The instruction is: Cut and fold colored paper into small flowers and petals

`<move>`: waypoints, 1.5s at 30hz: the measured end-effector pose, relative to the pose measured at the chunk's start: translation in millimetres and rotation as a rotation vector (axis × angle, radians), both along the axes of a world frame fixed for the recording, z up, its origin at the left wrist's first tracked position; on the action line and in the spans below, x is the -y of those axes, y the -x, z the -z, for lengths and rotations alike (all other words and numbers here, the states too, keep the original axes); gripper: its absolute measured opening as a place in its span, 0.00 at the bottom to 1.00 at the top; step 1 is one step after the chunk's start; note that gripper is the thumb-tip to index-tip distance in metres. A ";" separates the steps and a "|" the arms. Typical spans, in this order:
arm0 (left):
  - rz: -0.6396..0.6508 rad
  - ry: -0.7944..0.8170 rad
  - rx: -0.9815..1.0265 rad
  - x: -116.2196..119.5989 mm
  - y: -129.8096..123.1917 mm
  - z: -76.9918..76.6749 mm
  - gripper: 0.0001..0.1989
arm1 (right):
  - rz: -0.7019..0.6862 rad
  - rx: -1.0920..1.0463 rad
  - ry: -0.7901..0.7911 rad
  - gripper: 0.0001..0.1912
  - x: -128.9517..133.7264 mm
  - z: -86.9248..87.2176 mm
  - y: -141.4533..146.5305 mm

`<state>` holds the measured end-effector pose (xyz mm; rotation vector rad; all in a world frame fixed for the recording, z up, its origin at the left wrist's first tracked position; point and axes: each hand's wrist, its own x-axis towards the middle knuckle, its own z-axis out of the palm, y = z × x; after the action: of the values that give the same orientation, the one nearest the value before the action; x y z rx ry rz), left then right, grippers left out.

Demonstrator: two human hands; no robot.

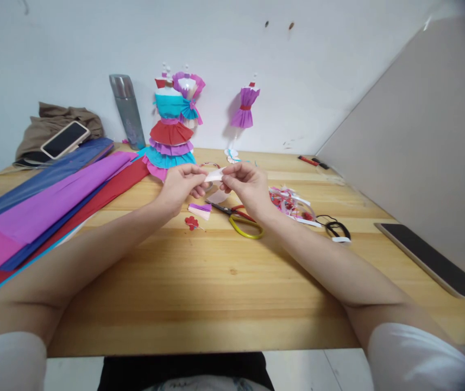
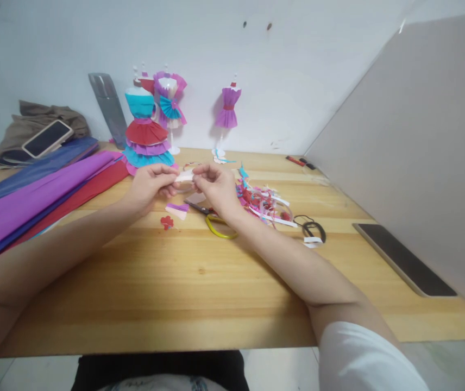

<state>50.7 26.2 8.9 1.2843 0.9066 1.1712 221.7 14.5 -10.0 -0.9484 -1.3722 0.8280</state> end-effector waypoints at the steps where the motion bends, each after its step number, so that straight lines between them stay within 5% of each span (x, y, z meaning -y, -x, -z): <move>1: 0.025 0.022 0.004 -1.1 1.0 -0.5 0.04 | 0.003 -0.009 0.005 0.06 -0.1 -0.6 -0.1; 7: 0.182 0.021 -0.017 -3.5 3.9 1.3 0.14 | 0.019 -0.043 0.027 0.05 -1.1 -2.0 -0.2; 23: -0.055 -0.043 0.047 2.4 -4.5 7.1 0.11 | 0.067 0.086 -0.077 0.08 2.0 2.8 2.6; 38: -0.144 -0.291 -0.119 -3.4 -1.3 14.6 0.05 | 0.077 0.138 -0.117 0.08 -4.6 13.7 -3.0; 45: -0.150 -0.473 -0.197 -5.1 2.3 22.0 0.06 | 0.154 0.328 -0.233 0.08 1.8 9.2 -3.5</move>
<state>48.4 31.3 -13.1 1.7602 0.9105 1.4512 225.2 12.7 -19.2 -1.0210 -1.6132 0.3963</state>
